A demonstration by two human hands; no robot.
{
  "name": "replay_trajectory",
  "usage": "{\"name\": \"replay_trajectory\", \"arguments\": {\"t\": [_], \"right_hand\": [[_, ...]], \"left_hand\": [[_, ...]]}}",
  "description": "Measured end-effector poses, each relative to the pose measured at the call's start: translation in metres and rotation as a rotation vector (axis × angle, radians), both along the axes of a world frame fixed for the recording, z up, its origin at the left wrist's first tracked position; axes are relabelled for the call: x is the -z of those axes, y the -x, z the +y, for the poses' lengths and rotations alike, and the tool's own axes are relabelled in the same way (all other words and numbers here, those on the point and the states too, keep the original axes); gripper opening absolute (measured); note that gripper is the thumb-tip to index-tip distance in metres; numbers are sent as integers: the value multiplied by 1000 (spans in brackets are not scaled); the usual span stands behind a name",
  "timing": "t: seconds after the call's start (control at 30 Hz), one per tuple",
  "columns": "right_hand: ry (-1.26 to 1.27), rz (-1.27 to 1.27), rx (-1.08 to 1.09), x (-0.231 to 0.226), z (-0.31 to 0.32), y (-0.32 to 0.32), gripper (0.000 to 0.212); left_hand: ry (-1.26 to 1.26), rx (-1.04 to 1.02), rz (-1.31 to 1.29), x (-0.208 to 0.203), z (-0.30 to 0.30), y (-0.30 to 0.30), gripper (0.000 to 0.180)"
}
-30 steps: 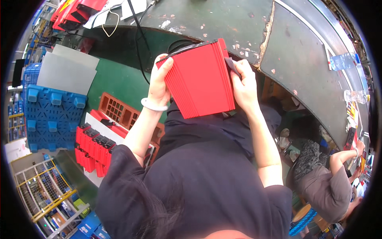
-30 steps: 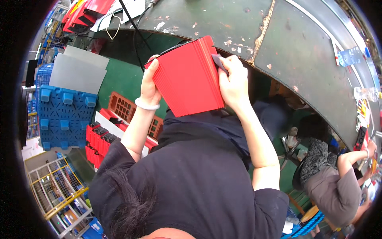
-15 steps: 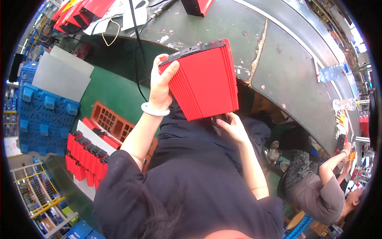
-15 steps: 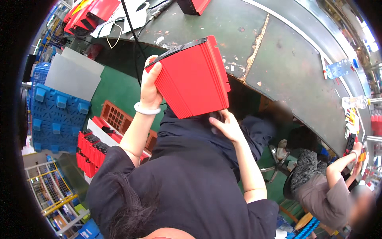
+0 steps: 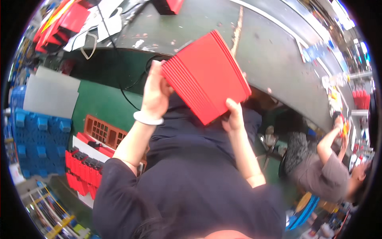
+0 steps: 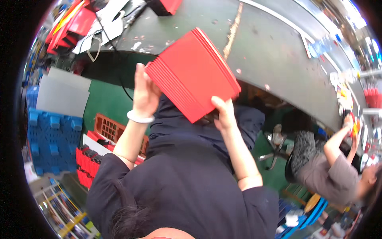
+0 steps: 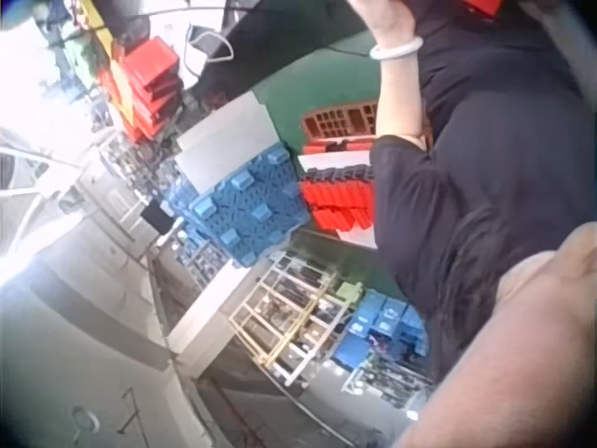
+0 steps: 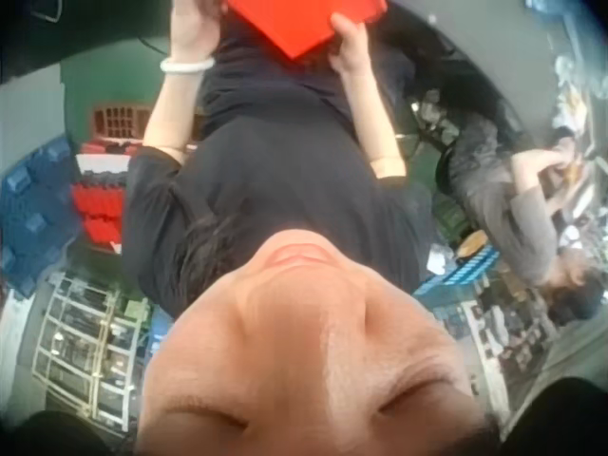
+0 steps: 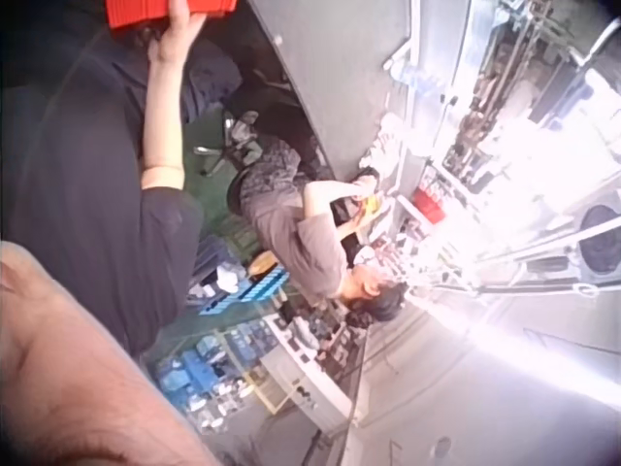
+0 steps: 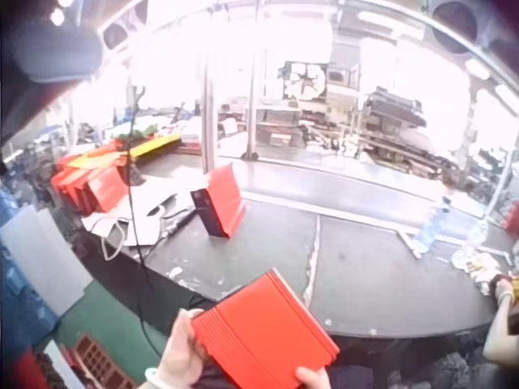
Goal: Clean and inspect red electronic power inverter cases at an assembly line.
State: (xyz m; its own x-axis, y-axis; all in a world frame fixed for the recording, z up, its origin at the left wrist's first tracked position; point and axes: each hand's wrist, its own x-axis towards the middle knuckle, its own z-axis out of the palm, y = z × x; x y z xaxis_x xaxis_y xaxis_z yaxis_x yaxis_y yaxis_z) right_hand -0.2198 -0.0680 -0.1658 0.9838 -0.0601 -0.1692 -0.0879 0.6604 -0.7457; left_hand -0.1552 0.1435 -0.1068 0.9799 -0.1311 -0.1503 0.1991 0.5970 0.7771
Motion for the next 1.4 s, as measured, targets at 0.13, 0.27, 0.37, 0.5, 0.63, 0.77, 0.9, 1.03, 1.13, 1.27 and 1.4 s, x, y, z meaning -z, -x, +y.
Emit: {"name": "replay_trajectory", "arguments": {"t": [0.13, 0.27, 0.37, 0.5, 0.63, 0.77, 0.9, 1.03, 1.13, 1.27, 1.4], "right_hand": [[59, 19, -127, -26, -29, -18, 68], [445, -14, -389, -63, -48, -39, 66], [552, -34, -395, -70, -43, -48, 59], [139, 24, 21, -69, -60, -56, 27], [401, -138, 310, -71, -68, -44, 23], [734, -347, 379, -86, -43, -26, 17], [1228, -731, 443, -97, -29, -29, 23], [1491, -696, 543, -96, -24, -39, 24], [1648, -619, 505, -101, -25, -44, 26], [1369, -455, 311, -70, -31, -68, 26], [542, -188, -27, -57, -7, -57, 23]], "left_hand": [[-272, 256, -163, 7, 38, -25, 64], [-343, 428, -204, 0, 35, -37, 55], [-186, 411, -22, -3, 17, -33, 44], [87, 282, 123, 20, 14, -24, 42], [459, 277, 206, 20, 7, -21, 48], [470, 229, 221, 13, 4, -22, 51], [595, 262, 298, 20, 4, -24, 52], [395, 134, 167, 7, -14, -18, 51], [337, 95, 93, -4, -21, -17, 50], [205, -33, 4, -16, -35, -27, 44], [238, -98, -43, -19, -41, -35, 41]]}}
